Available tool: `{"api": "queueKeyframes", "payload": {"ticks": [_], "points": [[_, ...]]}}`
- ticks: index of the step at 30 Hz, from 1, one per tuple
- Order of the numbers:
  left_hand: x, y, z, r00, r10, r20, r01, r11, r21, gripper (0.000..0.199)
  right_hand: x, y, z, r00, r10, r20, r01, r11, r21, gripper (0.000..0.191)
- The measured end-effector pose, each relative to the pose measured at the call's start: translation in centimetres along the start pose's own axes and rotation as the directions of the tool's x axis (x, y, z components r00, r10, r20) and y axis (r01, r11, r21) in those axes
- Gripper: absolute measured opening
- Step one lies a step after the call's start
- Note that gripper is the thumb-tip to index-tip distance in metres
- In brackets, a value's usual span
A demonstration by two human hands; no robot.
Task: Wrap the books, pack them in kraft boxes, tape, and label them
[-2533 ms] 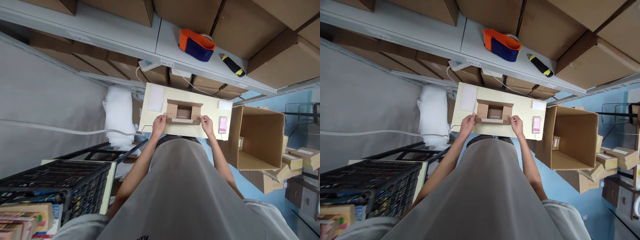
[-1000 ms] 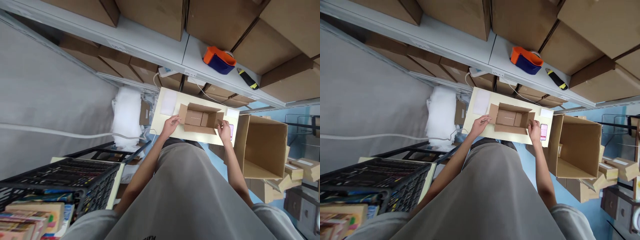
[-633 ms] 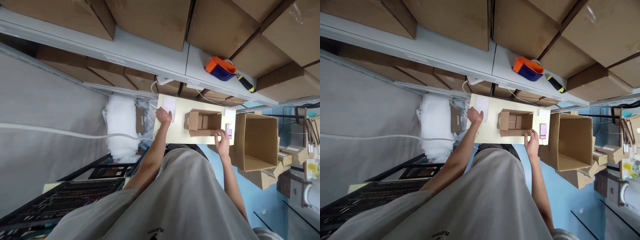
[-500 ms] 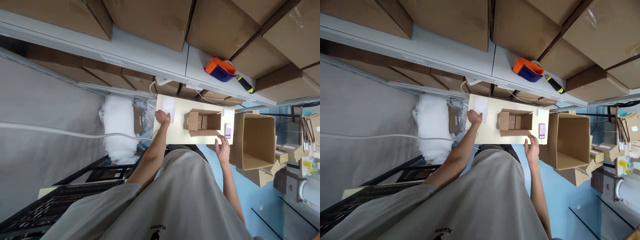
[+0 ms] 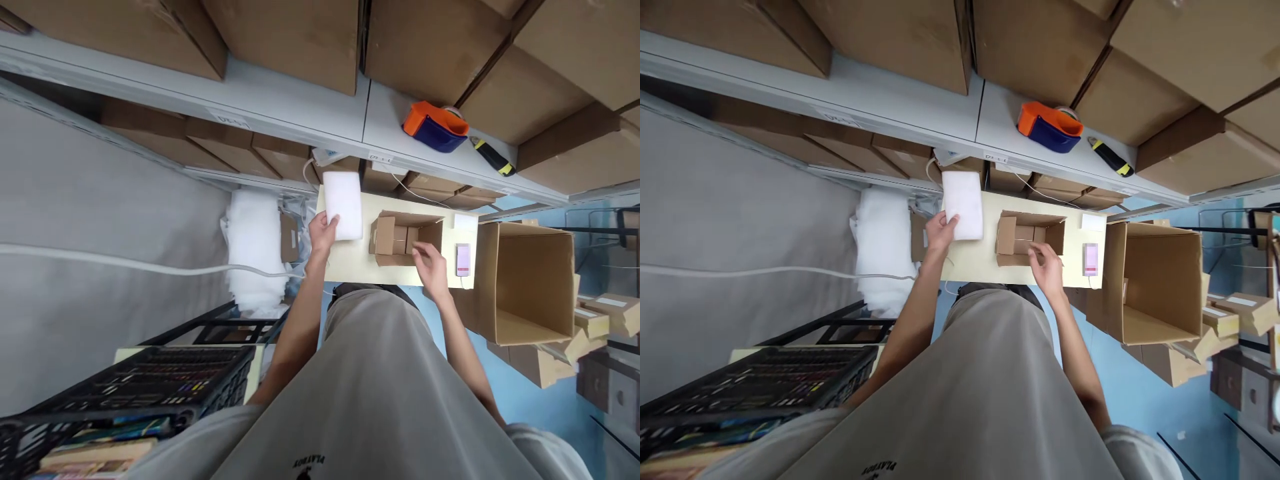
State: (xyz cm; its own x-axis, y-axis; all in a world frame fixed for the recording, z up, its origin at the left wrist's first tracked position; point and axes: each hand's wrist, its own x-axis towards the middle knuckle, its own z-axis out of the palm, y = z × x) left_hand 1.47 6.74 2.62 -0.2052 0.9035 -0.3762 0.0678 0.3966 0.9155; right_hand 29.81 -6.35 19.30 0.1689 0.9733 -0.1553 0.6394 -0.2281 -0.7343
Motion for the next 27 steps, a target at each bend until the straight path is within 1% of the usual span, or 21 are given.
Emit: {"api": "queueKeyframes", "payload": {"ticks": [2,3,5,6,7,9,12,14,17,19,21,23,26,27], "points": [[-3.0,2.6,-0.2,0.997,0.065,0.040,-0.054,0.969,-0.241,0.058,2.3,-1.2,1.0,0.998,-0.037,0.046,0.027,0.978,0.206,0.069],[-4.8,4.1,0.0,0.992,0.103,0.078,-0.075,0.951,-0.301,0.065,3.3,-1.7,1.5,0.995,-0.075,0.072,0.050,0.952,0.302,0.081],[-8.3,6.9,0.6,0.978,0.143,0.153,-0.082,0.934,-0.349,0.073,5.1,-2.8,2.1,0.976,-0.181,0.122,0.112,0.895,0.431,0.104],[-10.0,8.2,1.2,0.970,0.149,0.193,-0.073,0.932,-0.355,0.074,5.7,-3.2,2.2,0.966,-0.223,0.127,0.140,0.873,0.467,0.111],[-11.6,9.2,1.9,0.961,0.149,0.234,-0.055,0.930,-0.363,0.074,6.1,-3.5,2.2,0.959,-0.252,0.128,0.160,0.858,0.489,0.115],[-14.0,10.5,3.5,0.942,0.126,0.311,0.004,0.923,-0.386,0.072,6.2,-3.7,1.6,0.954,-0.275,0.119,0.179,0.841,0.511,0.115],[-16.2,10.9,5.6,0.924,0.082,0.373,0.088,0.905,-0.416,0.070,5.1,-2.9,0.2,0.953,-0.287,0.098,0.194,0.826,0.530,0.109],[-16.9,10.3,6.5,0.922,0.075,0.380,0.094,0.908,-0.409,0.070,3.9,-1.8,-0.7,0.953,-0.289,0.096,0.201,0.833,0.516,0.094],[-17.3,9.2,7.4,0.920,0.091,0.380,0.041,0.944,-0.327,0.067,2.1,0.0,-1.8,0.947,-0.295,0.128,0.207,0.864,0.460,0.056],[-17.1,8.6,7.7,0.918,0.133,0.372,-0.041,0.968,-0.246,0.063,1.4,1.1,-2.5,0.923,-0.361,0.135,0.268,0.853,0.448,0.041],[-16.9,8.7,7.9,0.911,0.205,0.359,-0.148,0.973,-0.180,0.058,1.0,2.0,-3.1,0.884,-0.453,0.115,0.360,0.817,0.450,0.036],[-17.1,9.5,7.8,0.906,0.272,0.325,-0.239,0.961,-0.138,0.053,0.7,2.8,-3.7,0.857,-0.506,0.092,0.425,0.797,0.428,0.036],[-18.3,11.9,7.0,0.909,0.323,0.264,-0.316,0.946,-0.071,0.046,0.5,3.9,-4.5,0.850,-0.521,0.076,0.464,0.811,0.357,0.038],[-18.8,12.9,6.6,0.907,0.331,0.262,-0.332,0.942,-0.040,0.046,0.4,4.2,-4.8,0.851,-0.520,0.076,0.471,0.818,0.331,0.040]]}}
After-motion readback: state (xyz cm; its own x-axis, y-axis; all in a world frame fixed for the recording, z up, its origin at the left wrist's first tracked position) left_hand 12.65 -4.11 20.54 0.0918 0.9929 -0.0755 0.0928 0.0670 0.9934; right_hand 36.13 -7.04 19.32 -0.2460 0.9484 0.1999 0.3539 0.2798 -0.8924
